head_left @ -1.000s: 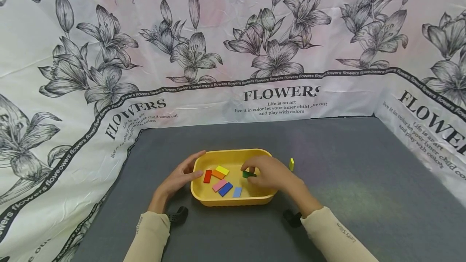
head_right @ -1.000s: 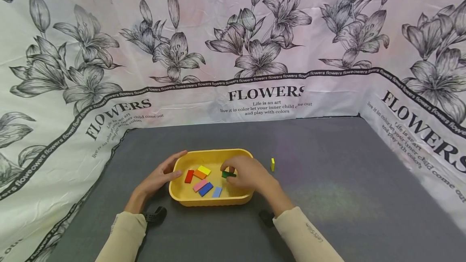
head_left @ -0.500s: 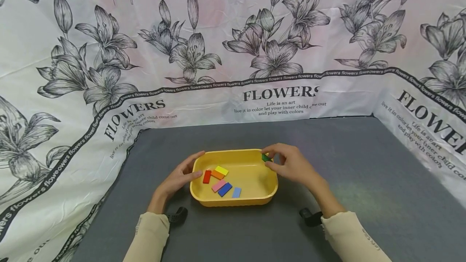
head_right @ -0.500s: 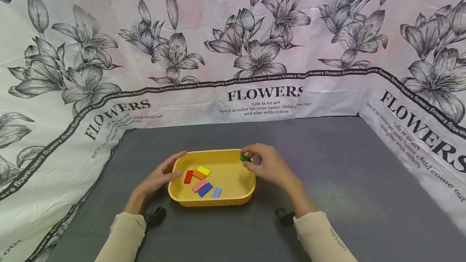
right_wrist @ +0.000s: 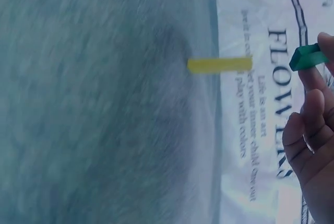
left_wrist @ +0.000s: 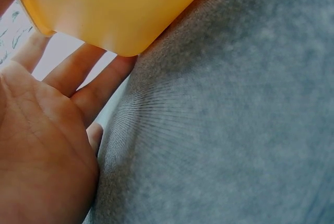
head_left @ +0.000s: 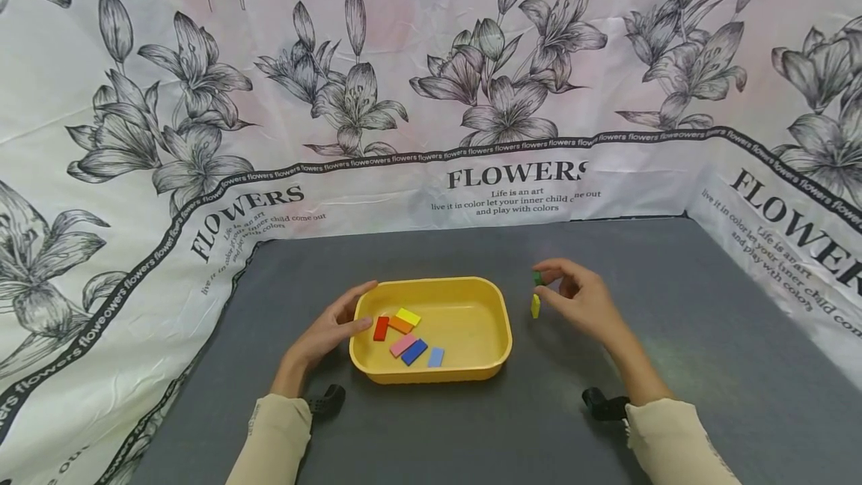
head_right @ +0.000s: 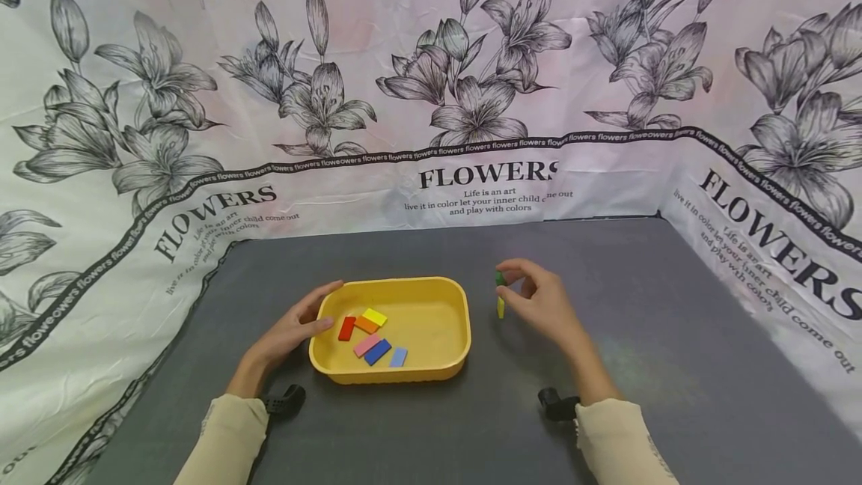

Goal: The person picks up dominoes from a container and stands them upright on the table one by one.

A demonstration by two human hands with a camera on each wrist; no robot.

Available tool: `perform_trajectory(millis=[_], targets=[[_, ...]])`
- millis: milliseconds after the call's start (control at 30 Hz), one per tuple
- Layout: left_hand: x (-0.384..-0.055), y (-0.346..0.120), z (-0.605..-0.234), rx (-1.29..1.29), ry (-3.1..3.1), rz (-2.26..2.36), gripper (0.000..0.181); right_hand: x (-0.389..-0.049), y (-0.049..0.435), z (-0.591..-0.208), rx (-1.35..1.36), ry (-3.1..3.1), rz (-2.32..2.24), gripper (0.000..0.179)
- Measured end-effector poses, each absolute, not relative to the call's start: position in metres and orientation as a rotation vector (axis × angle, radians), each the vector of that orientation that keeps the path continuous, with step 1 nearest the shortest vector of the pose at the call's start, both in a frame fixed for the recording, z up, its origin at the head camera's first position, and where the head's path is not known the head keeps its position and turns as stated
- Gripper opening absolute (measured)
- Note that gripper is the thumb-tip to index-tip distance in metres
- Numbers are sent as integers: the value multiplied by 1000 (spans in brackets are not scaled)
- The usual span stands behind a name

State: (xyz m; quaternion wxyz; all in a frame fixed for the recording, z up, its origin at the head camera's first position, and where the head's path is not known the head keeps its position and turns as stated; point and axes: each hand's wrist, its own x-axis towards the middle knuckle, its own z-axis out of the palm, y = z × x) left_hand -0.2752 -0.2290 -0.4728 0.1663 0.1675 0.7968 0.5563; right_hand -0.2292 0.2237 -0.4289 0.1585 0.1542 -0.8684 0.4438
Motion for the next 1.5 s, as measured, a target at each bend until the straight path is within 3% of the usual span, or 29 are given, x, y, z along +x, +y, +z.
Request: perform_trajectory(millis=[467, 1500], targets=[[-273, -229, -471, 479, 2269, 1604, 69, -232, 248, -447, 243, -2601, 1323, 32], [-275, -230, -473, 518, 2226, 1620, 69, -238, 249, -454, 320, -2814, 1274, 28]])
